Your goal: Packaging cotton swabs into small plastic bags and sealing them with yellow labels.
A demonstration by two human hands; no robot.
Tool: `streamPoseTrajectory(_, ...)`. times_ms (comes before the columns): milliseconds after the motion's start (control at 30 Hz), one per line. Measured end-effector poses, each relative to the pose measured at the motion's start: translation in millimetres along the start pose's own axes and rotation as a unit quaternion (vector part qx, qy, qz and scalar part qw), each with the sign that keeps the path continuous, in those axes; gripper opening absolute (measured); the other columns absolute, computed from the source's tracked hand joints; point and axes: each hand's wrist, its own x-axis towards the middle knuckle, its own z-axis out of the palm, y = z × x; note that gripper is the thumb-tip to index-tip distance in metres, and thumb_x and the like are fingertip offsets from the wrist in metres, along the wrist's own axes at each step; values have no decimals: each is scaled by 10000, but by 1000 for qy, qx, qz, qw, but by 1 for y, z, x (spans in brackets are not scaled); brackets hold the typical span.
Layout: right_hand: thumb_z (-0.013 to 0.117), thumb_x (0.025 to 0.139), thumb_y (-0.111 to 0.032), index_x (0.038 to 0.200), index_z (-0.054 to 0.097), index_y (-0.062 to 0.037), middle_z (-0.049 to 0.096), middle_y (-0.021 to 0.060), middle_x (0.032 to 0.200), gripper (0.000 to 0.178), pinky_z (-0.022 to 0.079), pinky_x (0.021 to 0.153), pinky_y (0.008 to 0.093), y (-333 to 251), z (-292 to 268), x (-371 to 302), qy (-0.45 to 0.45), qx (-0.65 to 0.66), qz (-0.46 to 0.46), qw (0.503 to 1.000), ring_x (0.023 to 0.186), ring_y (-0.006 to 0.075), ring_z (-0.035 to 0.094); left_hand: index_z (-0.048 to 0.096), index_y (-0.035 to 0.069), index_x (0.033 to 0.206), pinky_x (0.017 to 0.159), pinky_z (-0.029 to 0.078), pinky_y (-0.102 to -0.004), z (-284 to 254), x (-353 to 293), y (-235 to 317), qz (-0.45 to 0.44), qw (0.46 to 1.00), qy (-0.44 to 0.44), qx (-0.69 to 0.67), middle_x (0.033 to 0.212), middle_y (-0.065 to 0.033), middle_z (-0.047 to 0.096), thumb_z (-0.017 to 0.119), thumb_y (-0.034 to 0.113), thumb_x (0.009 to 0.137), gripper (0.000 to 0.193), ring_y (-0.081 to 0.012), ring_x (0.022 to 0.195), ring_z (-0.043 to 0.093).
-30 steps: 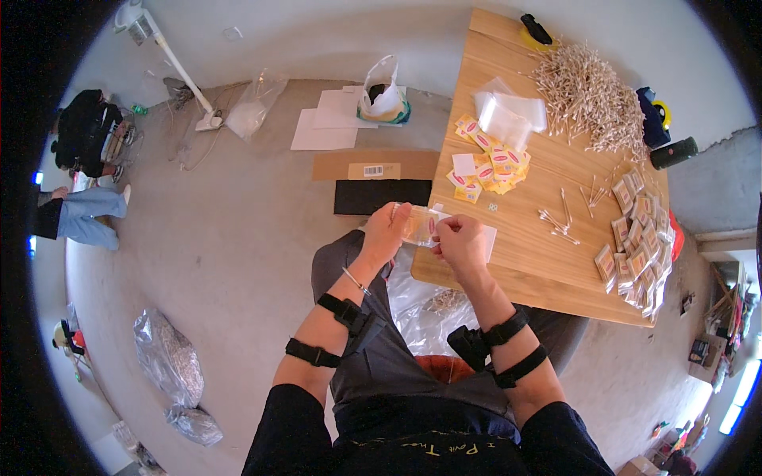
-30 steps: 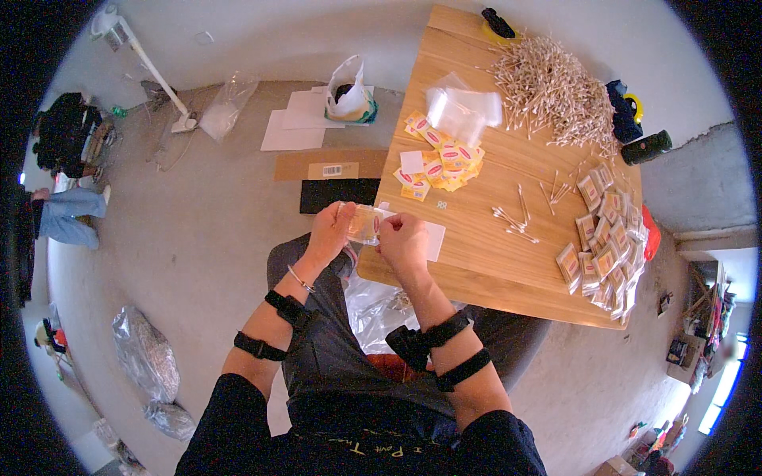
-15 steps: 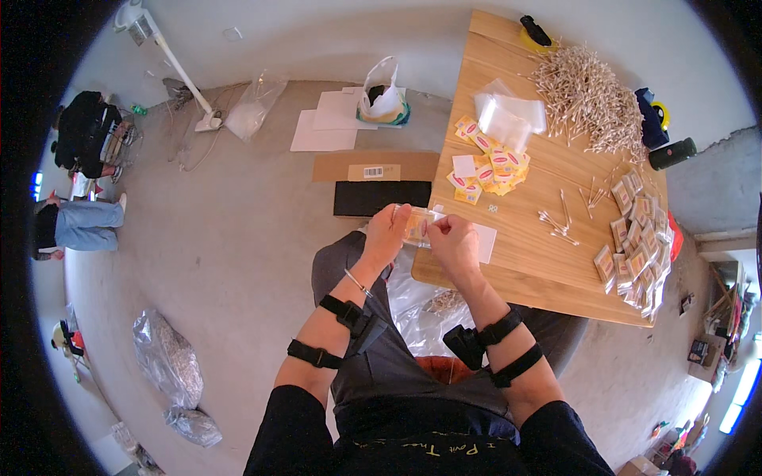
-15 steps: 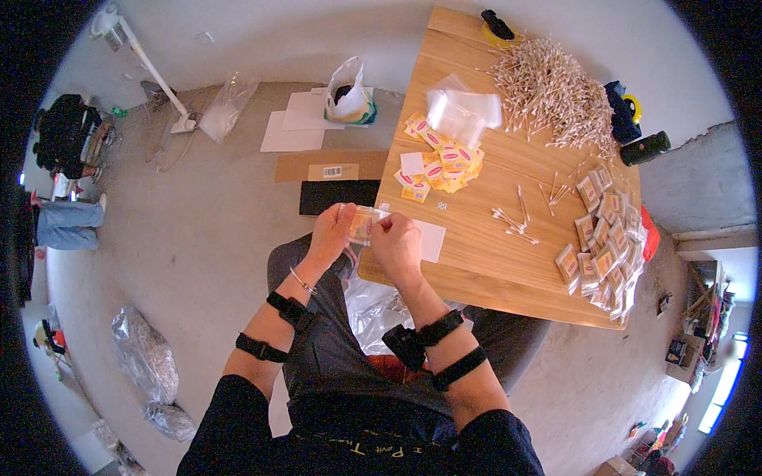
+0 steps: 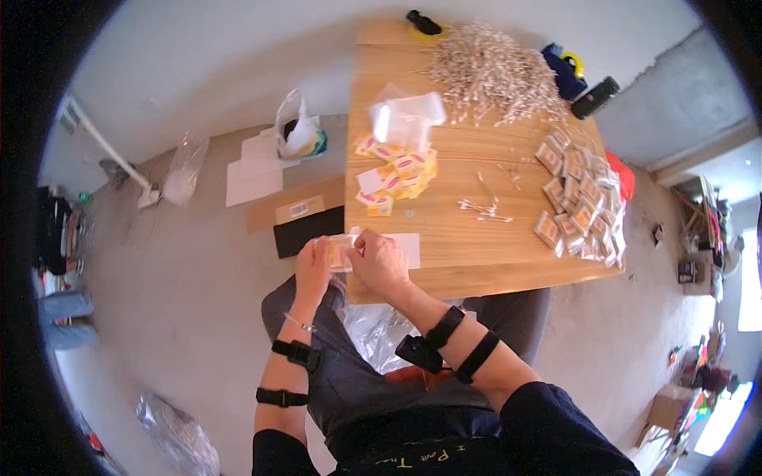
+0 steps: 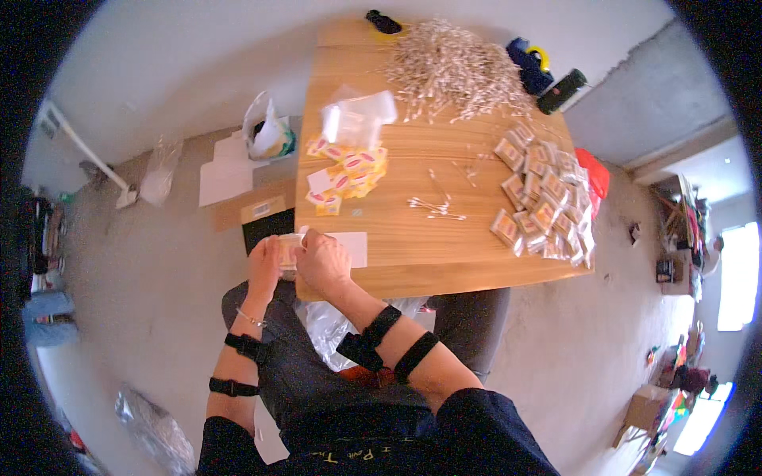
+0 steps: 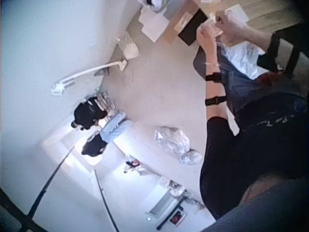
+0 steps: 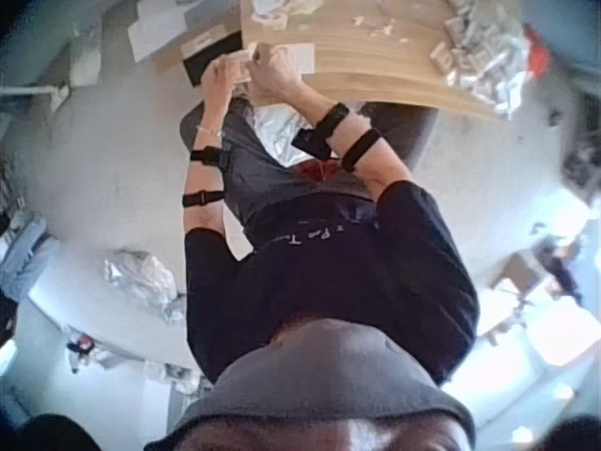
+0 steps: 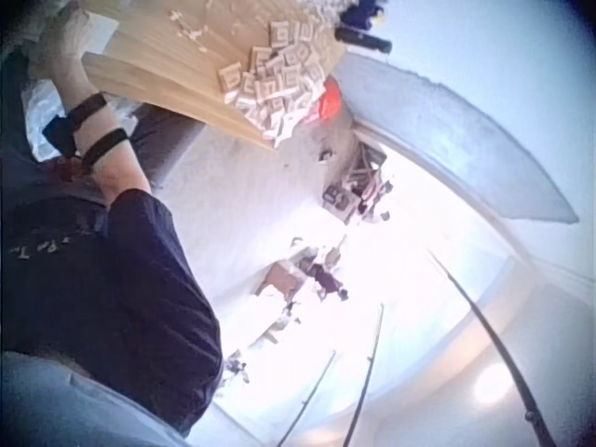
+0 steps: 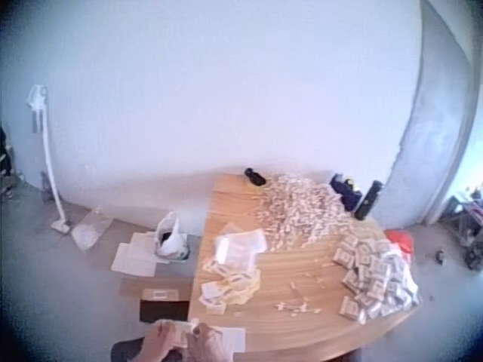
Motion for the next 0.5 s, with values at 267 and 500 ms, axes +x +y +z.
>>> streamPoseTrajectory(267,716,776,-264,1319,461,-30,419,198,1368,644,294,1077,533,123,-114,20,299,-174,-74,935,1284,391,365,573,11,1062,785,490,-382,-7,5,6,79,974,108,180,943,-122,635,572,298,975,299,-251,872,613)
streamPoseTrajectory(500,643,809,-146,1219,581,-57,540,131,1260,424,387,1017,485,145,-107,11,217,-107,-182,953,1200,371,449,490,9,1281,1065,350,-500,83,-18,49,362,865,-59,342,1324,-208,511,708,64,733,592,-390,1274,439)
